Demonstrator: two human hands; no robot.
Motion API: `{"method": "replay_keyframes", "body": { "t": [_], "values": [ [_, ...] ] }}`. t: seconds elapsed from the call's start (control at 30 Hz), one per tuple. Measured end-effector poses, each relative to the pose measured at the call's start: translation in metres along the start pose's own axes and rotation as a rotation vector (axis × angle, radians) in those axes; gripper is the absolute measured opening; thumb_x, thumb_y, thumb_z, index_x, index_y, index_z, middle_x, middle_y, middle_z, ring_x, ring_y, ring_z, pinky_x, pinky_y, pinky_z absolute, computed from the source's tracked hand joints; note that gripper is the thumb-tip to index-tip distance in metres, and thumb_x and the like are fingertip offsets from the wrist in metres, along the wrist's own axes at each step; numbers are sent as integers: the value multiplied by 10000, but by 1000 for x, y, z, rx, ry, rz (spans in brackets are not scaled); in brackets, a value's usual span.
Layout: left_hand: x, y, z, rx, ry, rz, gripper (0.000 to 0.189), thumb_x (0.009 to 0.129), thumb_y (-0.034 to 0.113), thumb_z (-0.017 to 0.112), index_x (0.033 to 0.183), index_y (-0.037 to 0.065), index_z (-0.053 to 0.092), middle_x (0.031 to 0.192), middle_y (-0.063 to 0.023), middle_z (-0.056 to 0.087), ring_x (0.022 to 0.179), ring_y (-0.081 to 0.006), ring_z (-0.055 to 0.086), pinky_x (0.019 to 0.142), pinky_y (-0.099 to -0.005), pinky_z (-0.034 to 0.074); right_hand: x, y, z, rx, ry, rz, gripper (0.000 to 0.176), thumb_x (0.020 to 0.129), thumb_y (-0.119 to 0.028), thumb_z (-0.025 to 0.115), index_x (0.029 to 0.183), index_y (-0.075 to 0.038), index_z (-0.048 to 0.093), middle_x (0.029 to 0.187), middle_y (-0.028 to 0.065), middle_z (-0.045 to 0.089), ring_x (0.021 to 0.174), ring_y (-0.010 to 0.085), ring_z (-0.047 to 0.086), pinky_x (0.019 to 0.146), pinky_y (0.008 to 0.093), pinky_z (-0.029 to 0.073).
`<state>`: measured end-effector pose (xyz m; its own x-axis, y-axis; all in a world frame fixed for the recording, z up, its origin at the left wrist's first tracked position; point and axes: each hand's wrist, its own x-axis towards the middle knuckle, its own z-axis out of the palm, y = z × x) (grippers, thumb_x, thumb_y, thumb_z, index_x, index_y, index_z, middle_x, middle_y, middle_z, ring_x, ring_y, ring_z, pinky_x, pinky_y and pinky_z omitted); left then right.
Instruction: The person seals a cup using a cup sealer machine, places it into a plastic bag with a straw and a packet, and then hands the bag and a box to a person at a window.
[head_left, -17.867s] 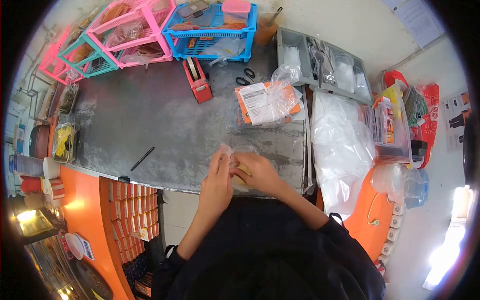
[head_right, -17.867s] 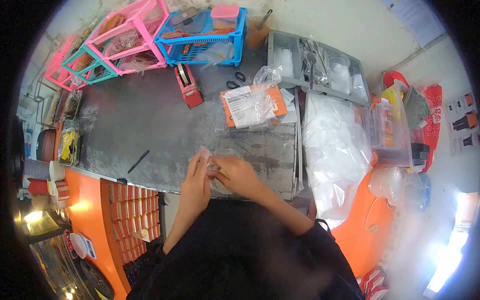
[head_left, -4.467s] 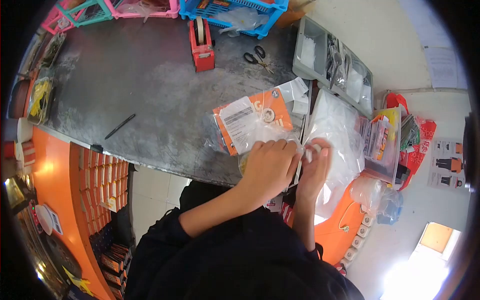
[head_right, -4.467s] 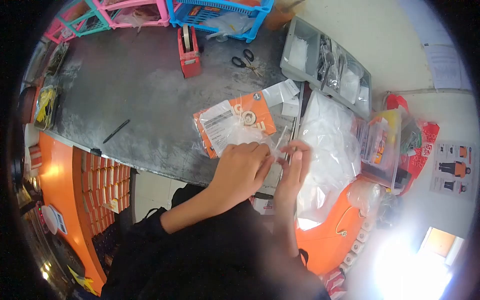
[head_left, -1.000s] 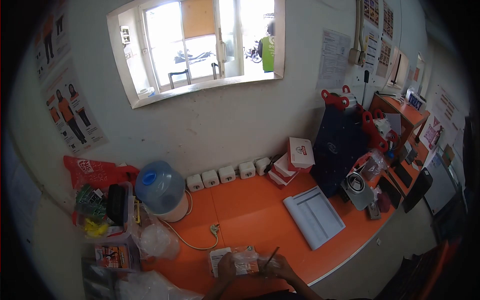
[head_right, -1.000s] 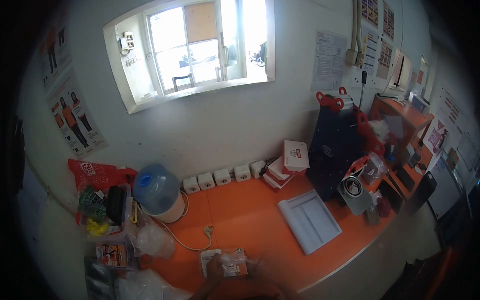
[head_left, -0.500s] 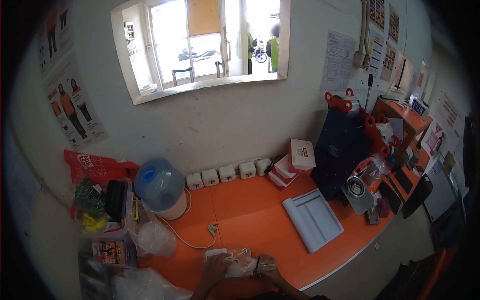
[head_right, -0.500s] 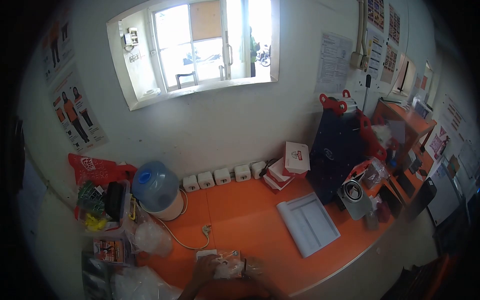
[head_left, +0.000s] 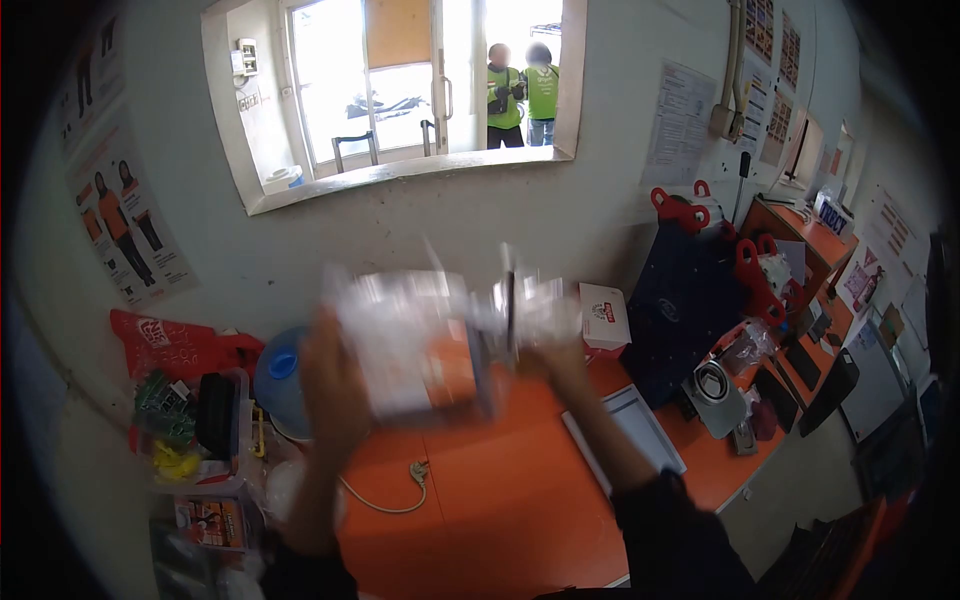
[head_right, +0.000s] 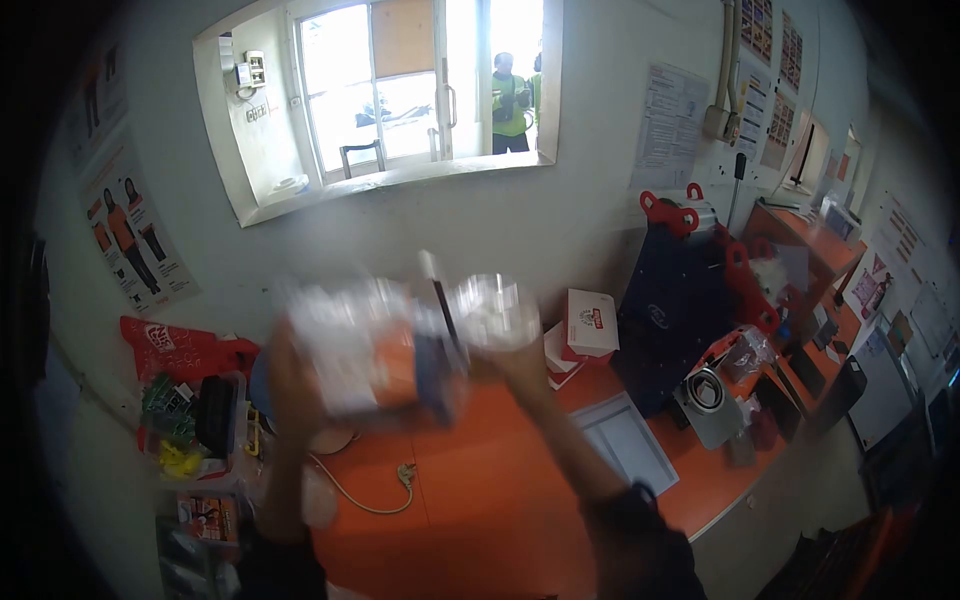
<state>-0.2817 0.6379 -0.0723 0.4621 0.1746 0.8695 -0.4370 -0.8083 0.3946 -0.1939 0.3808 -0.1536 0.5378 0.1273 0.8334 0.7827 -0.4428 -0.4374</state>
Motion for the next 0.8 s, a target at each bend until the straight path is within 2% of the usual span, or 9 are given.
{"method": "replay_keyframes", "body": {
  "t": [0.03, 0.07, 0.13, 0.2, 0.3, 0.6, 0.63, 0.73, 0.8],
  "values": [
    [50, -5, 6, -56, 8, 46, 265, 843, 40, 452, 1083, -63, 494, 1021, -249, 537, 960, -358, 521, 842, -418, 384, 67, -44, -12, 362, 93, 603, 696, 596, -86, 763, 1163, -27, 365, 1105, 128, 493, 986, 200, 521, 814, 313, 470],
    [101, 11, 3, -219, -112, -71, 259, 858, 76, 454, 1093, -13, 515, 991, -224, 564, 925, -329, 545, 822, -389, 400, 110, -31, -8, 560, 148, 560, 708, 594, -98, 771, 1167, -13, 366, 1082, 127, 502, 980, 201, 524, 808, 304, 471],
    [179, 6, 28, -215, 33, 52, 247, 882, 177, 418, 994, -2, 546, 911, -182, 583, 859, -312, 557, 763, -378, 415, 193, -15, -3, 539, 202, 276, 727, 594, -154, 787, 1159, 8, 360, 1064, 135, 507, 957, 204, 532, 794, 301, 475],
    [244, -4, 53, -94, 57, 152, 213, 870, 195, 404, 943, 47, 539, 934, -147, 584, 880, -326, 549, 770, -376, 420, 257, 7, 11, 586, 273, 184, 888, 563, -259, 810, 1203, 24, 263, 1061, 146, 484, 950, 209, 519, 771, 321, 485],
    [298, -29, 96, 98, 117, 296, 191, 863, 196, 393, 935, 87, 533, 962, -122, 581, 901, -328, 541, 780, -381, 420, 296, 16, 27, 568, 351, 323, 877, 532, -331, 819, 1117, 16, 264, 1046, 165, 461, 936, 230, 510, 767, 319, 487],
    [326, -108, 179, 153, -125, 275, 281, 853, 269, 395, 952, 100, 597, 925, -78, 626, 881, -269, 576, 785, -363, 426, 293, 99, 71, 208, 200, 394, 939, 571, -428, 783, 1158, 56, 232, 1093, 221, 463, 1010, 274, 508, 801, 325, 475],
    [329, -103, 173, 284, -305, 258, 365, 880, 321, 403, 1118, 79, 537, 1062, -101, 602, 1001, -260, 554, 860, -344, 406, 290, 96, 67, 201, 161, 380, 973, 581, -426, 783, 1183, 90, 219, 1091, 210, 465, 1009, 245, 514, 793, 305, 477],
    [339, -122, 183, 417, -323, 276, 372, 872, 334, 405, 1097, 77, 550, 1063, -118, 597, 1011, -273, 548, 865, -354, 406, 285, 109, 71, 192, 105, 412, 973, 591, -470, 760, 1184, 88, 227, 1088, 205, 472, 1000, 235, 522, 798, 303, 476],
    [338, -111, 184, 544, -346, 154, 393, 853, 326, 430, 1158, 89, 505, 1155, -124, 544, 1018, -299, 540, 888, -368, 396, 286, 103, 68, 203, 60, 422, 1048, 585, -504, 747, 1229, 93, 176, 1130, 218, 443, 1035, 257, 502, 831, 312, 458]
  ]
}}
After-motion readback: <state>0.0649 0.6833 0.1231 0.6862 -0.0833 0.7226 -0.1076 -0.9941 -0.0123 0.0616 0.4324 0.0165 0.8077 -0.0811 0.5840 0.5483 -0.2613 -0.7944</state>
